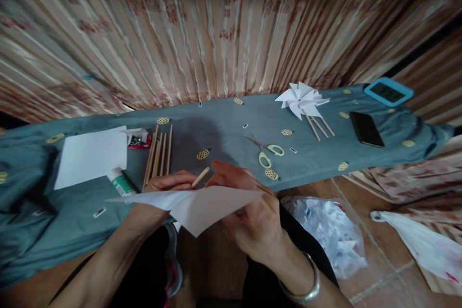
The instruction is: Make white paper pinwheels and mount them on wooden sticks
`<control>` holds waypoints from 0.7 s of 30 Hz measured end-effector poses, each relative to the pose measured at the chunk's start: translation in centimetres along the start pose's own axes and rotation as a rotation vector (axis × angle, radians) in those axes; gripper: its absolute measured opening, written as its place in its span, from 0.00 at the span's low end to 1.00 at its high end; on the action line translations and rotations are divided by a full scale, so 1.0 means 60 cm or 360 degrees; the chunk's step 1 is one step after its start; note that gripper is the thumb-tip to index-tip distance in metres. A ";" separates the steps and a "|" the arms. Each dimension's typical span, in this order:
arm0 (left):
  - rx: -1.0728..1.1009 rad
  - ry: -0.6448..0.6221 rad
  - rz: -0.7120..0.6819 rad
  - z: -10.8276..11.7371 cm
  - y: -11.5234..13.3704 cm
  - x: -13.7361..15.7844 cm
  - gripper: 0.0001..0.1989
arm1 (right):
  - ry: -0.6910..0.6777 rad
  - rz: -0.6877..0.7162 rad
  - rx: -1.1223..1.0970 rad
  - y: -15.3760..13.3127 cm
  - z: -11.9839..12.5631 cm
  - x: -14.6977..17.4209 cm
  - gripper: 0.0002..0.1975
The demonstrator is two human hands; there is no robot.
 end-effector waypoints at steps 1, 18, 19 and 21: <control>-0.0022 -0.0005 -0.0006 0.000 0.001 0.002 0.08 | -0.0003 0.0006 -0.0030 0.000 0.000 0.000 0.27; -0.0351 -0.0120 -0.0125 0.005 0.007 0.012 0.08 | 0.0058 0.0036 -0.0103 -0.003 0.005 0.000 0.27; -0.0350 -0.0127 -0.0113 0.004 0.007 0.012 0.07 | 0.0060 0.0032 -0.0104 -0.002 0.005 0.001 0.26; -0.0335 -0.0128 -0.0088 0.004 0.008 0.012 0.07 | 0.0039 0.0017 -0.0113 -0.001 0.005 0.002 0.26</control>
Point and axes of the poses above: each hand's wrist, its own x-axis away from the middle knuckle, its own z-axis out of the back of the hand, y = z × x, the point moved 3 cm from there along -x, towards the middle knuckle, and after that the axes turned 7 degrees about -y, right-handed, at the moved point
